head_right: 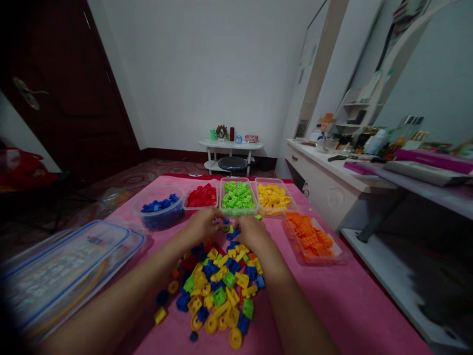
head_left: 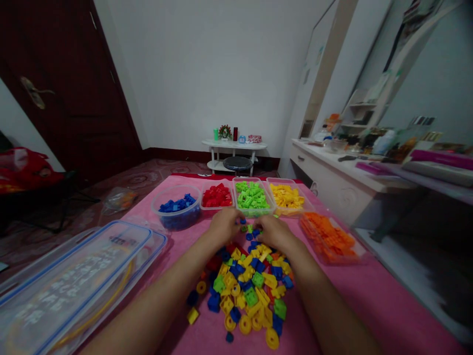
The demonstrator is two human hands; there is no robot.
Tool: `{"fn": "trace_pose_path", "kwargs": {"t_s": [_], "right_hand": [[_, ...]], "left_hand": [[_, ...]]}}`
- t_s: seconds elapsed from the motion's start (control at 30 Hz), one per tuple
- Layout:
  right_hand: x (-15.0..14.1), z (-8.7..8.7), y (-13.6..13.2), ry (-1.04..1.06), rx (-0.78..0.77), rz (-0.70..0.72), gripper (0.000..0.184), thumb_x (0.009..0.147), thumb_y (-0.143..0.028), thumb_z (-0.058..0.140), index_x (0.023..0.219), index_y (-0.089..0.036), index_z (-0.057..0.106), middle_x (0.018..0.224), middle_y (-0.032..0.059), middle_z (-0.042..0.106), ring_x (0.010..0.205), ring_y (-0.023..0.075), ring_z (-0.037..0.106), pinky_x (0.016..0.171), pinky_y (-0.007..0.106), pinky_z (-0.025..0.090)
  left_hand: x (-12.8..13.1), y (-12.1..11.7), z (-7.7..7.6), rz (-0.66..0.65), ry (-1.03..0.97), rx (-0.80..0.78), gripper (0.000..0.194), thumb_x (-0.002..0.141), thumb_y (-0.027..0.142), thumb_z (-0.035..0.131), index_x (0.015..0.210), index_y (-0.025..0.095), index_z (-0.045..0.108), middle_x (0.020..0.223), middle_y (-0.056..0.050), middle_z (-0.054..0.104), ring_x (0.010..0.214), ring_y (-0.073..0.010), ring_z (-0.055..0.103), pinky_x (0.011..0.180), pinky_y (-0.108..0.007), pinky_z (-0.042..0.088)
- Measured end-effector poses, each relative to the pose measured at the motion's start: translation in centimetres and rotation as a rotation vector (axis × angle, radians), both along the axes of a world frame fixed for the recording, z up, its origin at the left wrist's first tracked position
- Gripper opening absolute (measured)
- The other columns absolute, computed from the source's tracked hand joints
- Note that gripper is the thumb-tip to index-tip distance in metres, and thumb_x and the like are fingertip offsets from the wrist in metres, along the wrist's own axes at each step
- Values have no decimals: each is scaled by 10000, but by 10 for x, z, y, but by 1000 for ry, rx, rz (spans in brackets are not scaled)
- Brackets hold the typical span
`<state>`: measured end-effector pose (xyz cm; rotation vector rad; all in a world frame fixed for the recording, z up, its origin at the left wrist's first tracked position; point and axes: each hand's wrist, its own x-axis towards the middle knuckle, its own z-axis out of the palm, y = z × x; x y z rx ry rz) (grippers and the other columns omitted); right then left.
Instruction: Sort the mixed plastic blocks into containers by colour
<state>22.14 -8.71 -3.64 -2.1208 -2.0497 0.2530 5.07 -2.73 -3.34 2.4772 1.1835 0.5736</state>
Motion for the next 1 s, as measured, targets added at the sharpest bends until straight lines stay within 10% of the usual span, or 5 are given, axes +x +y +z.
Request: {"fn": "trace_pose_path", "kwargs": {"t_s": [0.23, 0.57, 0.8, 1.0], "right_hand": [[-10, 12, -2, -63, 67, -70, 248, 702, -249, 633, 947, -247, 672, 927, 32, 692, 870, 193, 624, 640, 249, 376], [-37, -12, -1, -107, 96, 24, 309, 730, -152, 565, 1010, -234, 666, 980, 82, 691, 928, 240, 628, 725, 301, 398], [-30, 10, 3, 229, 272, -19, 214, 679, -191, 610, 883, -200, 674, 724, 9, 666, 661, 150, 596, 555, 230, 366], [-44, 14, 3, 485, 424, 92, 364, 674, -203, 676, 1037, -184, 665, 901, 38, 680, 676, 128, 584, 631, 241, 448]], "left_hand": [[-6, 8, -38, 57, -268, -161, 221, 727, 178, 595, 916, 190, 711, 859, -62, 705, 799, -193, 636, 714, -277, 462], [-19, 10, -21, 190, -1109, -1285, 210, 867, 217, 453, 845, 94, 622, 640, -40, 616, 485, -72, 564, 406, -132, 407], [-19, 6, -20, 116, -1066, -1296, 342, 920, 389, 413, 919, 101, 598, 752, -67, 648, 495, -87, 591, 361, -136, 382], [-10, -9, -9, -142, -1182, -1602, 408, 916, 461, 417, 962, 96, 592, 809, -83, 634, 564, -113, 624, 440, -173, 480]]}}
